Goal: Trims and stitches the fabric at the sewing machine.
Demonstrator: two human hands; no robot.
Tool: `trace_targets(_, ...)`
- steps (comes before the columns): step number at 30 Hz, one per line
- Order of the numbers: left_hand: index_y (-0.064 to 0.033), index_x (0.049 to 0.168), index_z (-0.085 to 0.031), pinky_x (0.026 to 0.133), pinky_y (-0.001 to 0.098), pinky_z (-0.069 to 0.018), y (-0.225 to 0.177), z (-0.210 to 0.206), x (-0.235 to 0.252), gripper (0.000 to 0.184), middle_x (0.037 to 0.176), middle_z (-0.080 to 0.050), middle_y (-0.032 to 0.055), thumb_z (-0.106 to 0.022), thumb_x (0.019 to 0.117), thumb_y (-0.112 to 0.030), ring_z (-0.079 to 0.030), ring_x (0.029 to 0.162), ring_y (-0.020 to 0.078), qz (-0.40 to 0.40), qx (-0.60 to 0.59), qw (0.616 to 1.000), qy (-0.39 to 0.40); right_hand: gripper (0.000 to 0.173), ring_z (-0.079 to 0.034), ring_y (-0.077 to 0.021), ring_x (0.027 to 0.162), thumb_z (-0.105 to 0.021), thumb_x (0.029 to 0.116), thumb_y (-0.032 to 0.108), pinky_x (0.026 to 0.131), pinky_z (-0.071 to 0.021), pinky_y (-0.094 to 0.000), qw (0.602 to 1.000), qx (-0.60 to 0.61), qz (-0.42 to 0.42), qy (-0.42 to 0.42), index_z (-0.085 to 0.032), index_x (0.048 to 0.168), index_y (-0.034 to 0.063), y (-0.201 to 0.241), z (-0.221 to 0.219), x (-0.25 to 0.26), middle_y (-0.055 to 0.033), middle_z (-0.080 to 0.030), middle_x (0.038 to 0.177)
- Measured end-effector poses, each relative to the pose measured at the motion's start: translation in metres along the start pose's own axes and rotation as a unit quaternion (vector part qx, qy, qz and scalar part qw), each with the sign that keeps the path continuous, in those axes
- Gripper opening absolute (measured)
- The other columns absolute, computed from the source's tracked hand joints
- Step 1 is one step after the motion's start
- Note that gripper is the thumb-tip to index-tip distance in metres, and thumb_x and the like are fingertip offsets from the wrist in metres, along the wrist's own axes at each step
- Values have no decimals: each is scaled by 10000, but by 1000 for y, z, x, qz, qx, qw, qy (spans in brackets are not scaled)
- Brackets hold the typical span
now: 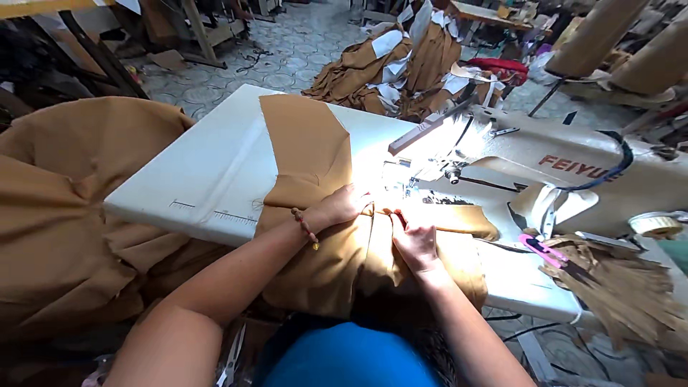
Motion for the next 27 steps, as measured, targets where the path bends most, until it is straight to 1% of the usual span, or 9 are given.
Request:
trace_targets(3, 23, 1001, -666, 856, 479, -519, 5, -4, 5, 256, 967, -665, 178, -493, 1074, -151, -656, 944, 290, 8, 2, 1000, -15, 198, -731, -360, 879, -622, 946, 114, 770, -575, -545, 998, -1, 14, 55, -766, 971, -20, 1, 0, -2, -191, -739, 908)
trace_targets(7, 25, 1181, -677, 1041, 501, -464, 5, -5, 7, 277, 1202, -674, 209, -501, 1070, -159, -627, 1171, 323, 17, -24, 1000, 1, 339, -612, -418, 1226, -493, 1043, 164, 1036, -429, -620, 958, 36, -85, 273, -694, 1259, -3, 3, -4, 9, -239, -680, 1246)
trace_targets(9, 3, 1208, -683, 1037, 536, -469, 1, -6, 10, 335, 1205, -675, 197, -544, 1054, -260, -624, 1181, 332, 8, 35, 998, 50, 326, -637, -395, 1183, -513, 1036, 174, 1022, -450, -604, 956, 54, -110, 268, -698, 1232, -9, 1, -5, 13, -229, -696, 1195)
trace_targets(12, -12, 935, -700, 876, 519, -501, -15, -12, 1, 454, 989, -679, 163, -629, 975, -459, -654, 1001, 317, -30, 135, 989, 58, 258, -664, -330, 962, -561, 1006, 125, 882, -510, -532, 941, 75, -168, 283, -665, 1155, -58, 1, 3, 25, -211, -684, 986)
trace_targets(15, -1, 977, -723, 775, 534, -535, -22, -12, -12, 275, 898, -714, 169, -621, 983, -257, -703, 893, 332, -79, 164, 981, 68, 315, -667, -229, 943, -575, 1024, 138, 873, -549, -397, 918, 122, -204, 317, -598, 1246, -84, -8, 3, 35, -203, -675, 1047)
trace_targets(18, 67, 1219, -621, 873, 589, -505, -40, 10, -36, 330, 1074, -682, 241, -626, 990, -170, -666, 1036, 392, 40, 88, 985, 145, 418, -667, -222, 1057, -609, 1003, 146, 953, -535, -383, 918, 197, -150, 310, -545, 1347, -82, -3, 3, 58, -224, -670, 1183)
trace_targets(20, 109, 1177, -610, 817, 533, -514, -41, 24, -63, 335, 1035, -668, 245, -697, 926, -95, -656, 949, 343, 108, -52, 981, 155, 488, -654, -53, 1014, -624, 944, 248, 916, -543, -238, 904, 317, -74, 276, -528, 1339, -23, 12, -9, 78, -53, -672, 1121)
trace_targets(24, 1, 1005, -654, 676, 264, -516, -64, 64, -132, 102, 851, -669, 25, -681, 908, -16, -619, 735, 58, 211, -362, 890, 179, 654, -661, -107, 1160, -590, 954, 598, 1026, -539, -316, 765, 501, 13, 406, -512, 1405, 130, 75, -48, 105, 39, -688, 1263)
trace_targets(27, -98, 956, -672, 685, 155, -549, -97, 125, -182, 157, 817, -687, -93, -546, 974, -6, -642, 739, -41, 135, -482, 866, -10, 999, -674, -138, 1156, -445, 817, 889, 974, -561, -348, 596, 553, 37, 582, -497, 1466, 131, 151, -88, 94, -16, -701, 1296)
Point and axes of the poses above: each hand's wrist, its own x-axis towards the middle knuckle, its own z-axis out of the back of the hand, y = z × x, the point moved 1 cm from there along x, towards the middle knuckle
